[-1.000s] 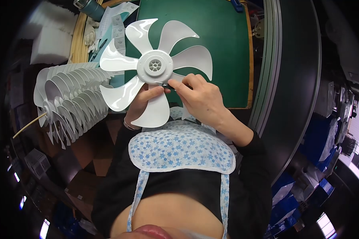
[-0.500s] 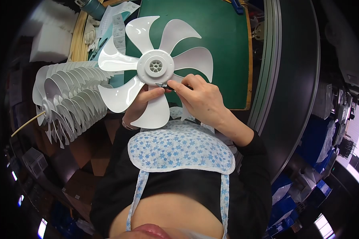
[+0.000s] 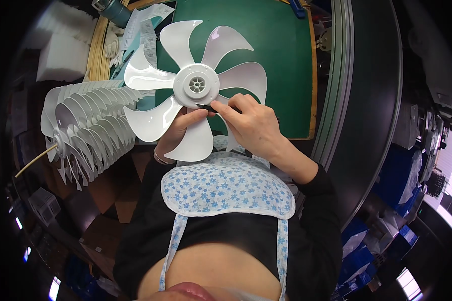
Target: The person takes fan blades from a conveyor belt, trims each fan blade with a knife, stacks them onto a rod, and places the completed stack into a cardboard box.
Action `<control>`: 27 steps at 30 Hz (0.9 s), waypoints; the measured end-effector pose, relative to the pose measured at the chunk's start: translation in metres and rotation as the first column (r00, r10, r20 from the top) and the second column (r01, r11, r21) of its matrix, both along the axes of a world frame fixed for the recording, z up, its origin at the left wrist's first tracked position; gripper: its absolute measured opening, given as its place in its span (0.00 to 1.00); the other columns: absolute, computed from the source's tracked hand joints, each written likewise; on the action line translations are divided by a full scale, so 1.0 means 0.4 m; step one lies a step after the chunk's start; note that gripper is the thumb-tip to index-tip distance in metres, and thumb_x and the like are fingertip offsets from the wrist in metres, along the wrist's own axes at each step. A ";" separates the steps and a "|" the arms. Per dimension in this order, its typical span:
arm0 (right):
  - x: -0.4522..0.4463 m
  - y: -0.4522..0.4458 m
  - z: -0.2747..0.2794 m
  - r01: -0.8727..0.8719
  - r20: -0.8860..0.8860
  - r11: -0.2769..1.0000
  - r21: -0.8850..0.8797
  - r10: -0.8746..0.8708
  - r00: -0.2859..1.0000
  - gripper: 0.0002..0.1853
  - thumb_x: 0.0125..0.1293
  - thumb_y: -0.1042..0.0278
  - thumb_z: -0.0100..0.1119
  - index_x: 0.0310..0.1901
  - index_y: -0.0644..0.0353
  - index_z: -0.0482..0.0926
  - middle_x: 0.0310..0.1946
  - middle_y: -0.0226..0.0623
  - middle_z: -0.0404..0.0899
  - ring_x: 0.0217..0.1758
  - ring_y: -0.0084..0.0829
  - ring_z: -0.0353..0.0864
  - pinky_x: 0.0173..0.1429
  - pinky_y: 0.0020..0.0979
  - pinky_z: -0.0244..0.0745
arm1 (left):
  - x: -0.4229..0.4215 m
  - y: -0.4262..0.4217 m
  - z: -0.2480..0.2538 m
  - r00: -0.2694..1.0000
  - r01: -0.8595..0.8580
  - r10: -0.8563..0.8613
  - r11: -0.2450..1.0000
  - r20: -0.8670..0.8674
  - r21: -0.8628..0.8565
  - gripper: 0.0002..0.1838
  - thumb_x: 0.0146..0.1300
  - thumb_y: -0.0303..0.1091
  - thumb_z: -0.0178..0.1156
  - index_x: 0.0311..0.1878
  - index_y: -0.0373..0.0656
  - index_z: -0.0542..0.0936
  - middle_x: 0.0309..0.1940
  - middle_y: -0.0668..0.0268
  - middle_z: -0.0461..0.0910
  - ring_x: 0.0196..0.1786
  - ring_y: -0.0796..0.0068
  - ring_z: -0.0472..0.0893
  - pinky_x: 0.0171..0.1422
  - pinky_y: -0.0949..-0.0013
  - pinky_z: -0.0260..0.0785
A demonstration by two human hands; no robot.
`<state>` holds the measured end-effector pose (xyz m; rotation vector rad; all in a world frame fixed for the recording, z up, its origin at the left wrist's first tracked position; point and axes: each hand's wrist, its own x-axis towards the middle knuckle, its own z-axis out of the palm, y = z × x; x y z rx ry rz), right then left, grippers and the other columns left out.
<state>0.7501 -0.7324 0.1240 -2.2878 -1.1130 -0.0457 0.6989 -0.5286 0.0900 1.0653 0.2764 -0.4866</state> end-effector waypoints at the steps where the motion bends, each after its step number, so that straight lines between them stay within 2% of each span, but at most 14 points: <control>1: 0.002 0.002 0.005 0.001 -0.009 1.000 0.010 -0.001 1.000 0.21 0.53 0.75 0.63 0.51 0.52 0.79 0.31 0.31 0.74 0.33 0.28 0.77 0.29 0.28 0.74 | 0.001 -0.001 -0.002 1.000 -0.018 0.018 1.000 0.022 -0.005 0.20 0.61 0.26 0.58 0.57 0.36 0.71 0.46 0.60 0.77 0.46 0.74 0.79 0.50 0.72 0.74; 6: 0.010 0.009 -0.002 -0.027 -0.016 0.999 0.039 0.028 0.999 0.21 0.53 0.76 0.63 0.51 0.52 0.79 0.30 0.31 0.74 0.32 0.28 0.77 0.29 0.28 0.74 | 0.007 0.000 -0.003 0.991 -0.051 0.051 0.999 0.127 -0.001 0.21 0.61 0.26 0.58 0.58 0.34 0.69 0.49 0.57 0.75 0.49 0.72 0.78 0.54 0.69 0.74; 9: 0.015 0.014 -0.002 -0.024 -0.019 0.999 0.039 0.025 1.000 0.21 0.53 0.76 0.63 0.51 0.52 0.79 0.30 0.31 0.74 0.32 0.28 0.77 0.29 0.28 0.74 | 0.011 0.005 -0.005 0.991 -0.047 0.044 0.999 0.128 0.014 0.23 0.61 0.28 0.59 0.59 0.34 0.68 0.51 0.56 0.74 0.50 0.71 0.77 0.57 0.67 0.73; 12: 0.015 0.015 0.001 -0.013 -0.030 0.999 0.050 0.015 0.999 0.21 0.53 0.76 0.63 0.51 0.52 0.79 0.30 0.31 0.74 0.31 0.29 0.77 0.29 0.28 0.74 | 0.010 -0.002 -0.013 0.984 -0.105 0.104 0.994 0.143 -0.001 0.22 0.59 0.27 0.60 0.57 0.34 0.71 0.48 0.57 0.76 0.48 0.71 0.78 0.55 0.68 0.73; 15: 0.019 0.023 0.006 -0.002 -0.055 0.996 0.084 0.007 0.998 0.22 0.53 0.73 0.64 0.53 0.52 0.79 0.29 0.31 0.74 0.30 0.29 0.76 0.29 0.28 0.74 | 0.014 0.002 -0.012 0.990 -0.082 0.075 0.995 0.118 0.059 0.19 0.58 0.24 0.60 0.53 0.35 0.74 0.44 0.59 0.78 0.46 0.70 0.79 0.52 0.70 0.73; 18: 0.023 0.059 0.009 -0.034 -0.019 0.993 0.114 0.036 0.999 0.25 0.52 0.68 0.66 0.55 0.53 0.77 0.29 0.31 0.73 0.30 0.29 0.76 0.28 0.28 0.73 | -0.003 0.003 -0.077 0.943 -0.170 0.087 0.955 0.321 0.242 0.18 0.55 0.33 0.69 0.48 0.37 0.79 0.38 0.63 0.81 0.36 0.76 0.80 0.40 0.74 0.74; 21: 0.026 0.100 0.001 -0.112 0.010 0.988 0.106 0.112 0.994 0.30 0.50 0.62 0.68 0.58 0.52 0.75 0.28 0.31 0.72 0.29 0.29 0.76 0.28 0.28 0.72 | -0.027 0.003 -0.154 0.843 -0.289 0.043 0.877 0.537 0.383 0.19 0.55 0.33 0.69 0.48 0.37 0.79 0.38 0.63 0.82 0.37 0.76 0.80 0.40 0.72 0.74; 23: 0.024 0.109 0.004 -0.122 0.004 0.990 0.074 0.122 0.992 0.31 0.51 0.63 0.68 0.60 0.52 0.75 0.30 0.33 0.73 0.29 0.29 0.76 0.29 0.29 0.73 | -0.038 0.005 -0.159 0.832 -0.315 0.045 0.859 0.553 0.405 0.19 0.56 0.33 0.68 0.49 0.37 0.78 0.38 0.62 0.81 0.38 0.76 0.80 0.40 0.72 0.74; 25: 0.026 0.113 0.007 -0.144 0.007 0.988 0.061 0.144 0.990 0.32 0.51 0.61 0.69 0.61 0.51 0.74 0.30 0.33 0.73 0.29 0.29 0.76 0.30 0.29 0.73 | -0.044 0.009 -0.144 0.870 -0.276 0.093 0.905 0.484 0.323 0.19 0.56 0.33 0.67 0.50 0.37 0.78 0.39 0.62 0.81 0.38 0.76 0.80 0.40 0.72 0.75; 27: 0.029 0.103 0.011 -0.165 0.020 0.985 0.059 0.164 0.986 0.32 0.51 0.59 0.69 0.61 0.50 0.74 0.29 0.32 0.72 0.28 0.28 0.75 0.29 0.28 0.72 | -0.040 0.009 -0.110 0.945 -0.213 0.190 0.975 0.265 0.061 0.19 0.57 0.32 0.66 0.51 0.37 0.78 0.39 0.62 0.81 0.39 0.75 0.80 0.40 0.72 0.75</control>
